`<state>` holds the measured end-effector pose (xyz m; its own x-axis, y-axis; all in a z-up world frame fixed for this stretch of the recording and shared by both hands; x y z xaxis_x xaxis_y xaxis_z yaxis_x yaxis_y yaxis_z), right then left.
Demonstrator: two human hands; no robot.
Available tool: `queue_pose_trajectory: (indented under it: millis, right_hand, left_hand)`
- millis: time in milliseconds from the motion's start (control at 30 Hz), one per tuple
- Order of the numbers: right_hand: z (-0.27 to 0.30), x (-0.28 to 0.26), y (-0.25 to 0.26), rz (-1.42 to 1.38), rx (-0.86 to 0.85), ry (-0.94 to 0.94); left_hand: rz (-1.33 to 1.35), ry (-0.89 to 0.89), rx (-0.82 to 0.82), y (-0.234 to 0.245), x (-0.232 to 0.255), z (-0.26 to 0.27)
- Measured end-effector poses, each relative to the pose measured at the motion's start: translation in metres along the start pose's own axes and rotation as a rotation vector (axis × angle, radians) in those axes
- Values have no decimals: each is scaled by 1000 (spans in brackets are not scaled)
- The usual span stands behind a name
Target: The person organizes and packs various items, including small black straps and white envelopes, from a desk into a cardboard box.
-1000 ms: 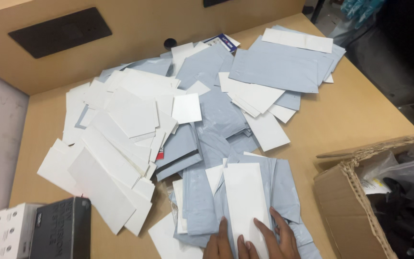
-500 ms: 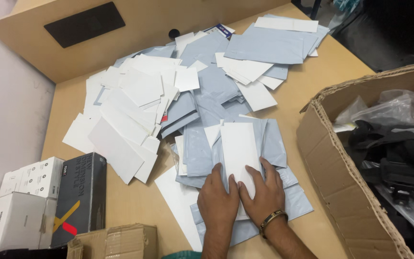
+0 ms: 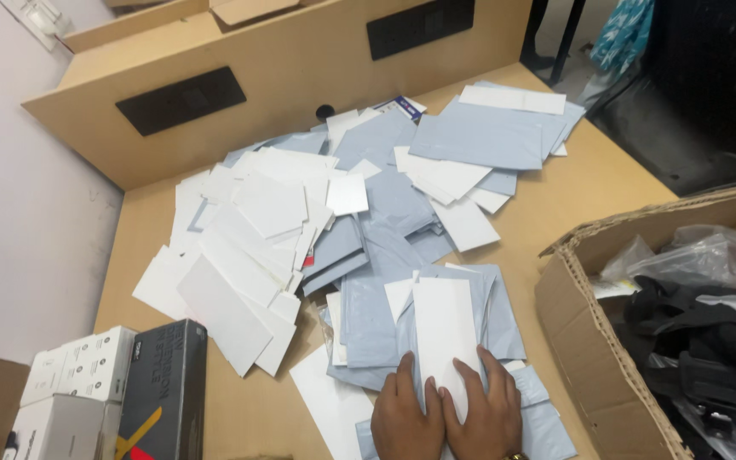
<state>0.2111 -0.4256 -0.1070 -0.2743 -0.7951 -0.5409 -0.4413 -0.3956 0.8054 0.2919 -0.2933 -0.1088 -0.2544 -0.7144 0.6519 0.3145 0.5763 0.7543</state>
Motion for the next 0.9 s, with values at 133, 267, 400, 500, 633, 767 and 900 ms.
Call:
queue_pose_trajectory:
  millis: [133, 267, 400, 500, 633, 767, 900]
  right_hand:
    - [0, 6, -7, 28, -21, -19]
    - [-3, 5, -8, 43, -13, -11]
    - [-1, 8, -4, -7, -54, -57]
    - [-1, 15, 1, -126, -63, -123]
    - [0, 2, 17, -57, 77, -74]
    - [-8, -8, 14, 154, 4, -139]
    - [-8, 2, 11, 8, -77, -140]
  left_hand:
    - [0, 26, -10, -10, -8, -3]
    - [-8, 17, -18, -9, -6, -6]
    - [24, 20, -1, 1, 2, 3]
    - [57, -69, 101, 17, 16, 13]
    - [36, -18, 114, 18, 12, 14]
    - [-15, -70, 143, 21, 19, 14]
    - [165, 82, -10, 8, -9, 4]
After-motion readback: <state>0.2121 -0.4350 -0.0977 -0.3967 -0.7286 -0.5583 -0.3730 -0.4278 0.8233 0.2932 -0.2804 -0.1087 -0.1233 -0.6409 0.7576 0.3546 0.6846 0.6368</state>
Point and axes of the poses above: each hand's wrist, its own z-axis away from the middle knuckle, its own y-axis out of the back of the hand, x = y × z, the point moved 10 cm from there along -z, towards the middle knuckle, and after that the axes turned 14 degrees about -x, right-handed, at the moved point
